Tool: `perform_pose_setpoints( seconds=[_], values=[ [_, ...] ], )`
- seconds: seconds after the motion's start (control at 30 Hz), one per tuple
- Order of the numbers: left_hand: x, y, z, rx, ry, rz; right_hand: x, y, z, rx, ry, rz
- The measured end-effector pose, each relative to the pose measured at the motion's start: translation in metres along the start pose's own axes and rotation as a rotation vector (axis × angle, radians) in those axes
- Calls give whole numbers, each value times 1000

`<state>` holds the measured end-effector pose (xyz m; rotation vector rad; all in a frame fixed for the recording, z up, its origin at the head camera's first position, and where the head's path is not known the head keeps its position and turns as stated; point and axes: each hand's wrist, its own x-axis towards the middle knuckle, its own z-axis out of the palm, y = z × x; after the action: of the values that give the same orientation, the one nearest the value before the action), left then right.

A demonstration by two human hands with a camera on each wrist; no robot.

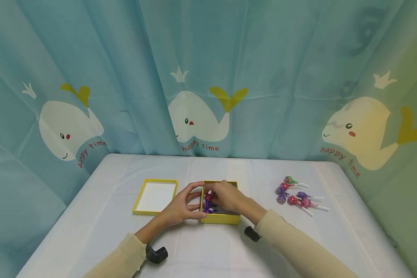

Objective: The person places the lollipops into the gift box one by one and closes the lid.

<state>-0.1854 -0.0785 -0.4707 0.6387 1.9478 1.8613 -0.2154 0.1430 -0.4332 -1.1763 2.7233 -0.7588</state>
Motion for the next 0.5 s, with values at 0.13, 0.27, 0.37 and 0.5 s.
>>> perform_pose_setpoints(
  seconds=[0.13, 0.27, 0.37, 0.5],
  values=[
    [1, -1, 0, -10, -4, 9, -1, 0, -3, 8, -6, -15],
    [0, 0, 0, -15, -4, 6, -2, -2, -9, 12, -37, 0],
    [0, 0, 0, -15, -2, 2, -4, -4, -14, 2, -63, 38],
    [0, 0, 0, -5, 2, 4, -9, -7, -26, -7, -91, 59]
  ],
)
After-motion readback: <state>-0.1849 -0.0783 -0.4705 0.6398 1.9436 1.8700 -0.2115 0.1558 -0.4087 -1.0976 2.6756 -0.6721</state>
